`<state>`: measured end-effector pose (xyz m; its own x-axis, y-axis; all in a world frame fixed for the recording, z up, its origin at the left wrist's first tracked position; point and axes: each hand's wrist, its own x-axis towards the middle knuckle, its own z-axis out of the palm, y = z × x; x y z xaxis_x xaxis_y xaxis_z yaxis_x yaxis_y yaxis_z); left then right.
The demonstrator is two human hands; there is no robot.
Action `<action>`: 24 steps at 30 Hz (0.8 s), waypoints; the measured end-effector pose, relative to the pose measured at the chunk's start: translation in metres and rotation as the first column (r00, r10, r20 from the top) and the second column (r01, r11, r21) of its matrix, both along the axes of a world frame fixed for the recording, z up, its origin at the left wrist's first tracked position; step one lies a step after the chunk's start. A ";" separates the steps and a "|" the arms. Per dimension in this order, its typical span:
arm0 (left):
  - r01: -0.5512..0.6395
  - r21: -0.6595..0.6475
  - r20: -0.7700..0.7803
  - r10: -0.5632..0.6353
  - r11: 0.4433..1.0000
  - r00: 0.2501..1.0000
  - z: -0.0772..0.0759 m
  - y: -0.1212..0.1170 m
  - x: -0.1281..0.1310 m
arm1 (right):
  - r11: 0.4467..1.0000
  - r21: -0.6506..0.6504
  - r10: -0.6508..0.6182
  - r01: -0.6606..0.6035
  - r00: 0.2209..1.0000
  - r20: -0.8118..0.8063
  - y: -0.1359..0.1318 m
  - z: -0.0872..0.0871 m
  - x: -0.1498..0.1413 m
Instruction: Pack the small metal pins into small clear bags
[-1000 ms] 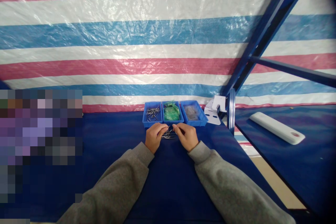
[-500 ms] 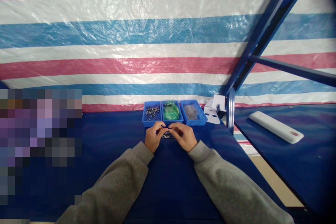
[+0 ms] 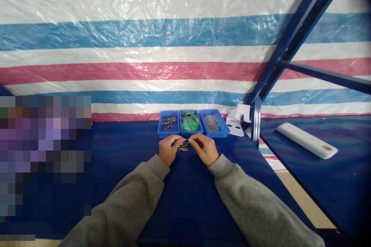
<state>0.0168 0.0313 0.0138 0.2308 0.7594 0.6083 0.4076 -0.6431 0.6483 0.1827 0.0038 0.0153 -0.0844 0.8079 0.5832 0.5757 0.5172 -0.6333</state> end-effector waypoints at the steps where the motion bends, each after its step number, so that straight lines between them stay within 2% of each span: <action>1: -0.009 0.004 -0.012 0.009 1.000 1.000 0.000 0.000 0.000 | 1.000 0.000 0.008 -0.008 1.000 0.005 0.000 0.000 0.000; 8: 0.027 0.059 -0.008 -0.027 0.998 1.000 0.004 -0.005 0.002 | 1.000 -0.018 0.018 -0.017 0.999 0.045 0.003 -0.008 0.000; 15: 0.059 -0.012 0.066 -0.058 0.998 0.996 0.003 -0.007 0.003 | 0.999 -0.005 -0.042 0.042 0.998 0.046 0.004 -0.009 0.000; 20: 0.028 0.131 -0.028 -0.025 0.991 0.999 0.003 -0.003 0.001 | 0.993 0.034 -0.111 0.111 0.994 -0.021 0.001 -0.004 0.002; 24: 0.056 0.132 -0.021 -0.054 0.990 0.998 0.001 0.000 -0.001 | 0.992 0.050 -0.109 0.112 0.992 -0.059 -0.001 -0.001 0.002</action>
<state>0.0160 0.0315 0.0145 0.2813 0.6582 0.6983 0.3800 -0.7446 0.5488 0.1849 0.0031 0.0142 0.0374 0.7780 0.6271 0.5954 0.4867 -0.6393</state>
